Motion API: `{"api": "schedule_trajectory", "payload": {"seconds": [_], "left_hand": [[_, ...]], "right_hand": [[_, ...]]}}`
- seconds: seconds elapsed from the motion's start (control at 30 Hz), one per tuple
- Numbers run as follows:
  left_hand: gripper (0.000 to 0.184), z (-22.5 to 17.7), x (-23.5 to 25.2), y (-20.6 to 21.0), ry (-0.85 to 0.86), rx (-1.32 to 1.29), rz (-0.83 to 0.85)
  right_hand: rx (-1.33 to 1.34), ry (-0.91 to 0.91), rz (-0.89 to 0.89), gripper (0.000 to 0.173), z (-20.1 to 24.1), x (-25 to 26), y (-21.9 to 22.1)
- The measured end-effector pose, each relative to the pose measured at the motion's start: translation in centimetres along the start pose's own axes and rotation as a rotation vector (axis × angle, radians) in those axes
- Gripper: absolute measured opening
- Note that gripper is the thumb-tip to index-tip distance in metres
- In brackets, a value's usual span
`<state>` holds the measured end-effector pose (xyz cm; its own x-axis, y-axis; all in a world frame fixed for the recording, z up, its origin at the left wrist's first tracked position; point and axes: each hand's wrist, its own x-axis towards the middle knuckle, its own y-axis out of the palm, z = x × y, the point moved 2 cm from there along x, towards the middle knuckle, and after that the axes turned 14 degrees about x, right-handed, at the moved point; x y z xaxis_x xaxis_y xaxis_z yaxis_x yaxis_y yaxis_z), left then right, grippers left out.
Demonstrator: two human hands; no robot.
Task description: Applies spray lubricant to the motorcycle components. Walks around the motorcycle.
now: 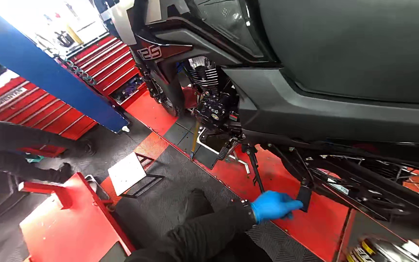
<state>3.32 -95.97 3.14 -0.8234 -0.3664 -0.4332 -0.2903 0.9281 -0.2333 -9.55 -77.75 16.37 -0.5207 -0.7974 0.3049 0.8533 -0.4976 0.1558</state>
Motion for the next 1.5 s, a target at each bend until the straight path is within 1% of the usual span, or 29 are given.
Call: {"api": "schedule_trajectory", "payload": {"seconds": [0.03,0.07,0.13,0.2,0.23,0.27,0.3,0.33,0.4,0.47,0.53,0.6,0.73,0.83,0.9,1.0,1.13,1.33,1.4,1.5], "left_hand": [[0.049,1.9,-0.7,-1.3,-0.007,0.147,-0.114],[0.046,4.1,-1.6,-3.1,-0.05,0.233,-0.233],[0.041,9.4,-3.1,-7.2,-0.215,0.255,-0.449],[0.04,14.5,-3.8,-11.4,-0.367,0.237,-0.598],[0.039,16.6,-4.0,-13.1,-0.407,0.227,-0.627],[0.04,18.4,-4.1,-14.3,-0.43,0.226,-0.609],[0.042,20.1,-4.2,-15.4,-0.435,0.246,-0.552],[0.045,21.5,-4.1,-16.7,-0.431,0.281,-0.461],[0.051,24.1,-4.9,-18.6,-0.434,0.347,-0.288],[0.054,26.6,-6.7,-20.3,-0.458,0.371,-0.188],[0.055,29.4,-9.1,-22.4,-0.508,0.386,-0.124],[0.054,32.6,-11.5,-24.5,-0.569,0.416,-0.061],[0.055,38.8,-16.1,-28.7,-0.7,0.49,0.014],[0.053,42.7,-18.9,-31.2,-0.819,0.46,-0.048],[0.052,44.7,-20.0,-32.2,-0.859,0.418,-0.117],[0.052,46.3,-20.6,-32.9,-0.878,0.383,-0.146],[0.05,45.6,-19.4,-32.3,-0.85,0.354,-0.126],[0.048,42.0,-15.9,-30.9,-0.733,0.314,-0.112],[0.048,40.9,-15.0,-30.3,-0.694,0.306,-0.115],[0.047,40.0,-14.2,-29.6,-0.649,0.31,-0.136]], "right_hand": [[-0.079,-0.015,-0.003,0.067,-0.2,0.3,1.6],[-0.132,-0.028,0.002,0.067,-0.4,0.7,3.7],[-0.235,0.023,0.024,0.066,-1.8,1.3,8.5],[-0.396,0.082,0.018,0.071,-6.3,2.0,12.7],[-0.487,0.118,-0.003,0.073,-9.5,2.3,14.4],[-0.556,0.171,-0.028,0.073,-12.9,2.7,16.0],[-0.578,0.246,-0.045,0.072,-15.9,3.2,17.5],[-0.581,0.311,-0.061,0.071,-18.6,4.2,18.8],[-0.588,0.384,-0.089,0.068,-22.3,6.0,21.2],[-0.632,0.394,-0.111,0.066,-24.4,7.8,22.8],[-0.69,0.405,-0.132,0.066,-26.0,9.1,23.7],[-0.71,0.463,-0.15,0.066,-26.9,9.7,24.2],[-0.679,0.515,-0.194,0.065,-27.3,9.6,24.5],[-0.653,0.535,-0.207,0.068,-27.1,9.6,24.7],[-0.666,0.54,-0.203,0.067,-27.0,9.7,24.9],[-0.641,0.542,-0.237,0.066,-26.9,9.5,25.4],[-0.634,0.504,-0.276,0.065,-27.0,8.8,26.0],[-0.558,0.494,-0.285,0.065,-26.9,8.2,26.1],[-0.609,0.489,-0.295,0.066,-26.7,8.0,25.8],[-0.705,0.464,-0.364,0.067,-26.3,6.4,24.3]]}}
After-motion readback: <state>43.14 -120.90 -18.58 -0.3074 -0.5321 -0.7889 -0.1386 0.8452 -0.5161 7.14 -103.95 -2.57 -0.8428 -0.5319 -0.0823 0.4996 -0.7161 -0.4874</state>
